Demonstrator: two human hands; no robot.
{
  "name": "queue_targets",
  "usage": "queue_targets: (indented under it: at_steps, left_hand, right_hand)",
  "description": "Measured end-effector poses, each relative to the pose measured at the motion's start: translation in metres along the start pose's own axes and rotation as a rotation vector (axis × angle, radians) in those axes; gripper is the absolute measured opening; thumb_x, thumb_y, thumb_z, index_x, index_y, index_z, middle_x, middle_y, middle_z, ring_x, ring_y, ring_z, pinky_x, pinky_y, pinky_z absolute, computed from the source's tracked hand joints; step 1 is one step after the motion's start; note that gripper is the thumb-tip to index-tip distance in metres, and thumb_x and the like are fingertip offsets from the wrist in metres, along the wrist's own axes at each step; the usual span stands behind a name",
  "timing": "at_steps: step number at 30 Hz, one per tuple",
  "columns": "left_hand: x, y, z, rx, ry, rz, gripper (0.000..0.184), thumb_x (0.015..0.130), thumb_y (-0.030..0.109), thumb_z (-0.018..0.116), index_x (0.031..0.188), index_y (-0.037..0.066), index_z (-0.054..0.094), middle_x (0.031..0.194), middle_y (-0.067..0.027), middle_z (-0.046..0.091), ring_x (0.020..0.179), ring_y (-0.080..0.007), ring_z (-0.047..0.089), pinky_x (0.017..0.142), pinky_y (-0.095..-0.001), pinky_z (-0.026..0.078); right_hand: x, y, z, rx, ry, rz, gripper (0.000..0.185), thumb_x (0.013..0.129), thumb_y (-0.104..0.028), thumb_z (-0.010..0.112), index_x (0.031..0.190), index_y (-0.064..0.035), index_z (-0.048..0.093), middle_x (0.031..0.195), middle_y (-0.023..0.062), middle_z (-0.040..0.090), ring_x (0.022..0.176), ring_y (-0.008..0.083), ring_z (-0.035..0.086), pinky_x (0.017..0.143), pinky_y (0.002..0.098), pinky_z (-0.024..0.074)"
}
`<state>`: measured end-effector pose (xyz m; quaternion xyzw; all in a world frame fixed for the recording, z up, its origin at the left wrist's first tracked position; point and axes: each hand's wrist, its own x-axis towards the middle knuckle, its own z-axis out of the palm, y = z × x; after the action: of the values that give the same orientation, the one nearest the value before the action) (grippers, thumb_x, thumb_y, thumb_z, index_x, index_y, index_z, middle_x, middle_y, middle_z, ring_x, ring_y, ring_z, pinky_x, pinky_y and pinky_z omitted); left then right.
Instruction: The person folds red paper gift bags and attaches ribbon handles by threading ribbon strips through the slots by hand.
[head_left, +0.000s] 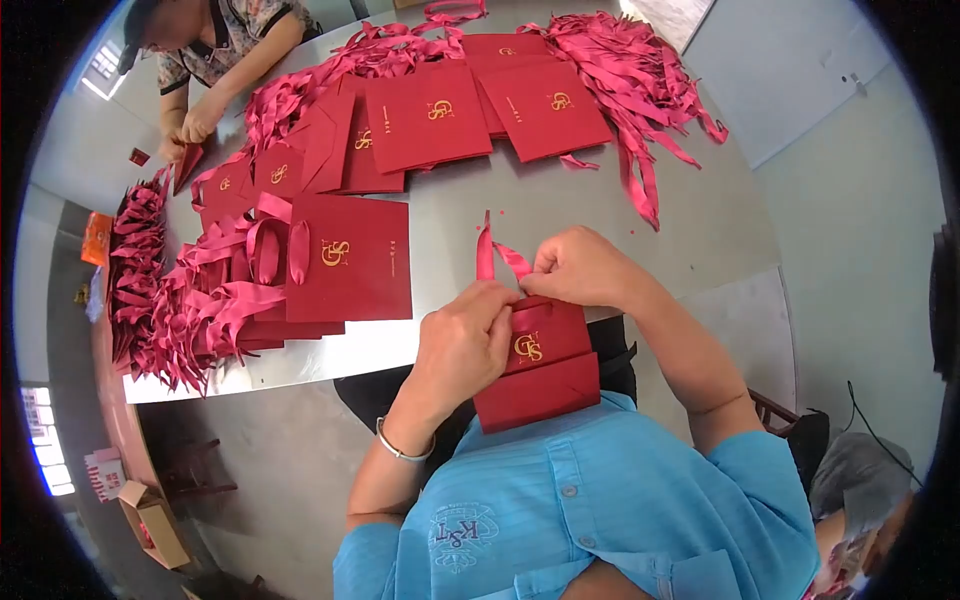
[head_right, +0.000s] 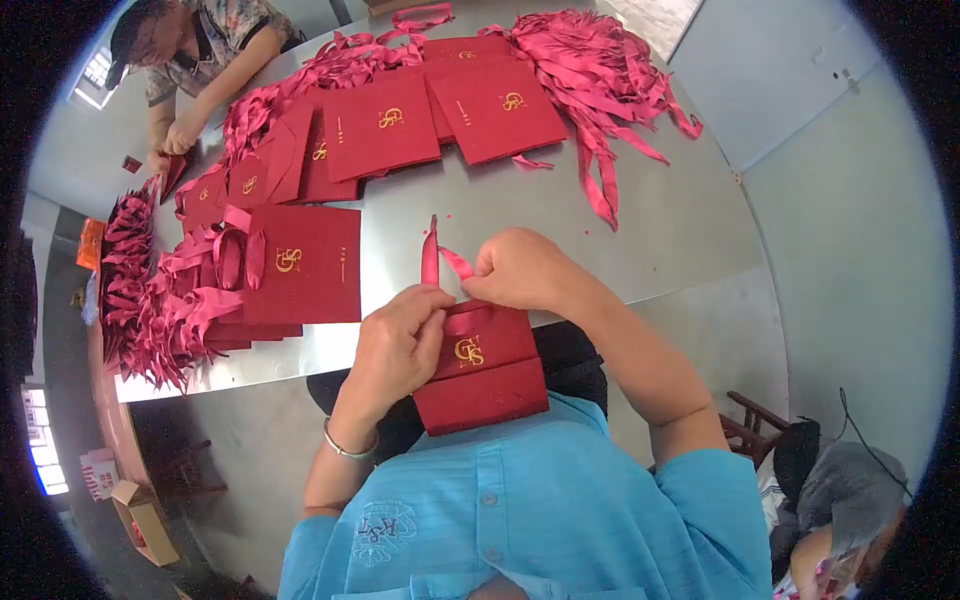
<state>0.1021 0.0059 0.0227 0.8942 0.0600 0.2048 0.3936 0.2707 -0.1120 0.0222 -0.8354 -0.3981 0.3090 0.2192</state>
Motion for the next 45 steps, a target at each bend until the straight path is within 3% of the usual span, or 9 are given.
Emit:
queue_targets:
  at_steps: [3, 5, 18, 24, 26, 30, 39, 41, 45]
  left_hand:
    - [0.003, 0.009, 0.004, 0.08, -0.044, -0.065, 0.011, 0.082, 0.009, 0.065, 0.09, 0.001, 0.067, 0.085, -0.013, 0.064, 0.07, -0.0284, 0.064, 0.062, -0.0354, 0.051]
    - [0.005, 0.007, 0.006, 0.097, -0.056, -0.052, 0.012, 0.08, 0.012, 0.068, 0.087, 0.002, 0.068, 0.083, -0.0117, 0.064, 0.067, -0.0283, 0.064, 0.058, -0.0359, 0.051]
    - [0.003, -0.005, 0.01, -0.008, -0.027, -0.078, 0.012, 0.079, 0.01, 0.069, 0.089, 0.003, 0.068, 0.079, -0.0101, 0.063, 0.065, -0.0264, 0.063, 0.057, -0.0333, 0.05]
    - [-0.007, -0.008, 0.02, 0.211, -0.027, 0.057, 0.016, 0.08, 0.012, 0.067, 0.095, 0.007, 0.068, 0.087, -0.0085, 0.059, 0.061, -0.0265, 0.062, 0.052, -0.0363, 0.05]
    - [-0.009, -0.006, 0.024, 0.249, -0.026, 0.06, 0.017, 0.079, 0.012, 0.068, 0.095, 0.006, 0.067, 0.086, -0.0081, 0.058, 0.059, -0.0265, 0.062, 0.052, -0.0362, 0.05]
    - [-0.012, -0.006, 0.025, 0.268, -0.005, 0.08, 0.019, 0.079, 0.013, 0.068, 0.096, 0.005, 0.066, 0.088, -0.0076, 0.057, 0.057, -0.0261, 0.062, 0.051, -0.0359, 0.05]
    - [-0.009, -0.005, 0.019, 0.235, -0.037, -0.004, 0.028, 0.076, 0.015, 0.073, 0.1, 0.005, 0.064, 0.093, -0.0087, 0.063, 0.071, -0.0284, 0.065, 0.058, -0.0371, 0.054]
    - [-0.01, -0.006, 0.02, 0.239, -0.041, -0.011, 0.03, 0.075, 0.014, 0.073, 0.102, 0.005, 0.063, 0.093, -0.009, 0.063, 0.071, -0.0287, 0.065, 0.058, -0.0373, 0.054]
    - [-0.009, -0.005, 0.017, 0.187, -0.051, -0.016, 0.036, 0.074, 0.011, 0.074, 0.106, 0.004, 0.059, 0.094, -0.0105, 0.064, 0.073, -0.029, 0.066, 0.061, -0.0368, 0.055]
  right_hand:
    - [0.001, 0.005, 0.006, 0.019, 0.064, -0.077, 0.029, 0.074, -0.028, 0.065, 0.064, -0.0013, 0.066, 0.061, 0.0203, 0.06, 0.056, 0.0309, 0.061, 0.058, 0.0399, 0.0484]
    - [0.001, 0.007, 0.009, 0.102, 0.111, -0.059, 0.023, 0.077, -0.022, 0.067, 0.071, 0.0006, 0.066, 0.061, 0.0133, 0.062, 0.054, 0.0191, 0.058, 0.054, 0.034, 0.0463]
    - [0.0, 0.011, 0.017, 0.484, 0.299, 0.059, 0.026, 0.086, -0.021, 0.062, 0.076, 0.0035, 0.062, 0.058, 0.0028, 0.057, 0.057, 0.0087, 0.052, 0.05, 0.0282, 0.0417]
    - [0.005, 0.008, 0.024, 0.184, 0.415, -0.065, 0.025, 0.083, -0.024, 0.066, 0.076, 0.0007, 0.065, 0.06, 0.011, 0.061, 0.054, 0.0184, 0.059, 0.052, 0.0345, 0.0451]
    - [0.007, 0.001, 0.024, -0.079, 0.411, -0.015, 0.028, 0.08, -0.03, 0.067, 0.076, -0.0027, 0.067, 0.072, 0.0173, 0.067, 0.069, 0.036, 0.065, 0.063, 0.0441, 0.0503]
    - [0.015, 0.0, 0.022, -0.192, 0.567, -0.026, 0.029, 0.078, -0.033, 0.073, 0.076, -0.0055, 0.065, 0.066, 0.0106, 0.065, 0.064, 0.0299, 0.065, 0.056, 0.0415, 0.0486]
    - [0.027, 0.006, 0.011, -0.07, 0.618, -0.304, 0.024, 0.075, -0.027, 0.077, 0.082, -0.0066, 0.066, 0.072, 0.0084, 0.065, 0.064, 0.0254, 0.064, 0.059, 0.0371, 0.0499]
    - [0.032, 0.007, 0.016, -0.019, 0.567, -0.582, 0.018, 0.076, -0.019, 0.075, 0.088, -0.0073, 0.068, 0.078, 0.0089, 0.064, 0.067, 0.0254, 0.064, 0.061, 0.0368, 0.0506]
    - [0.044, 0.008, 0.021, -0.088, 0.504, -0.699, 0.013, 0.079, -0.015, 0.071, 0.09, -0.007, 0.07, 0.08, 0.0096, 0.063, 0.071, 0.0265, 0.063, 0.064, 0.0371, 0.0506]
